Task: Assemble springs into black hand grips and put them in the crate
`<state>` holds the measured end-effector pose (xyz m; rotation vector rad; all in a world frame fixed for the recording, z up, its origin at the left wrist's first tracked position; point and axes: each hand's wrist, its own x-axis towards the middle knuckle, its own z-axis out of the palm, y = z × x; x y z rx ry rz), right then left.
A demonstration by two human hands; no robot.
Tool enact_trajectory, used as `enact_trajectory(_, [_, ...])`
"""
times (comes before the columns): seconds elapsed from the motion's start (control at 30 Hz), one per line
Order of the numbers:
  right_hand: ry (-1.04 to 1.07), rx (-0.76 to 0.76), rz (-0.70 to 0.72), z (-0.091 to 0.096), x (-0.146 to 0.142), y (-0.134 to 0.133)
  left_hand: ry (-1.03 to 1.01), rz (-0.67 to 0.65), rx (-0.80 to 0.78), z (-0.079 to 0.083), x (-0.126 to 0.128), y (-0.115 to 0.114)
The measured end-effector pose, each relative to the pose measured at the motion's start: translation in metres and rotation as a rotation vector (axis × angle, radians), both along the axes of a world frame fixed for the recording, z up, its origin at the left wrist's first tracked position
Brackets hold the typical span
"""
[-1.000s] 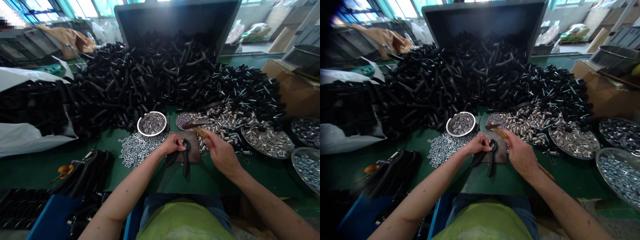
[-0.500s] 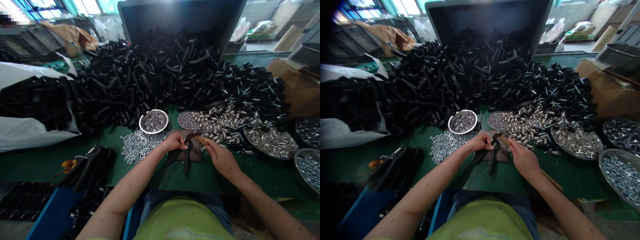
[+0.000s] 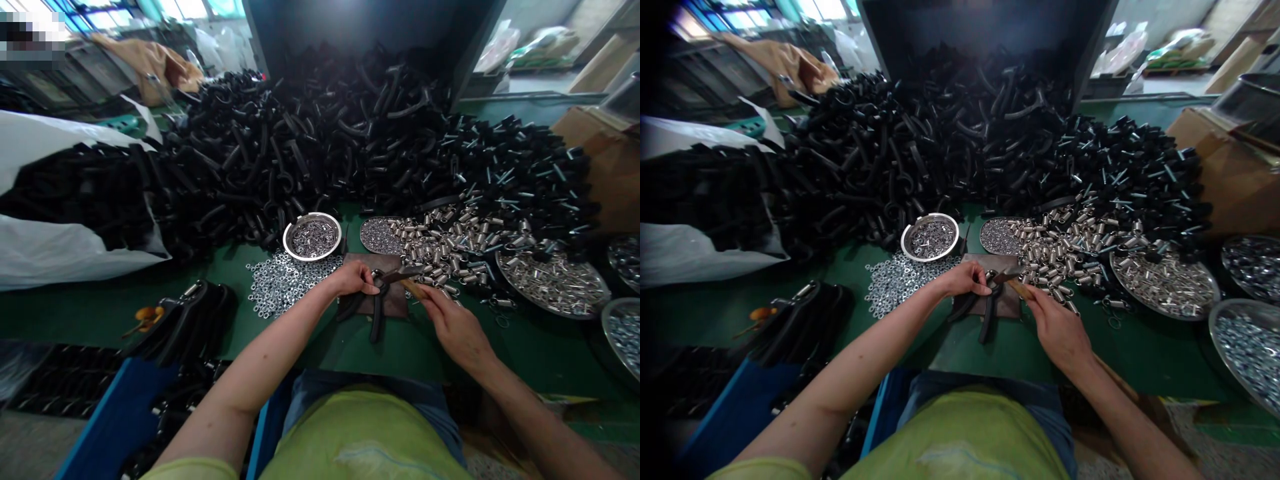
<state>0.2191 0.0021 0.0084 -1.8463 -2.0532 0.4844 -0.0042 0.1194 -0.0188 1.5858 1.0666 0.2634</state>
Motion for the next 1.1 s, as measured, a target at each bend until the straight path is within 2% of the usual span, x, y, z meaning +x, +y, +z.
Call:
enact_trajectory(0.47, [0.012,0.014,0.007,-0.004,0.002,-0.007,-0.022,0.040,-0.016,-0.010,0.003,-0.002])
enact_trajectory(1.1, [0.048,-0.054,-0.014,-0.003,-0.001,-0.012,0.044,0.038,-0.013,-0.006,0.004,-0.001])
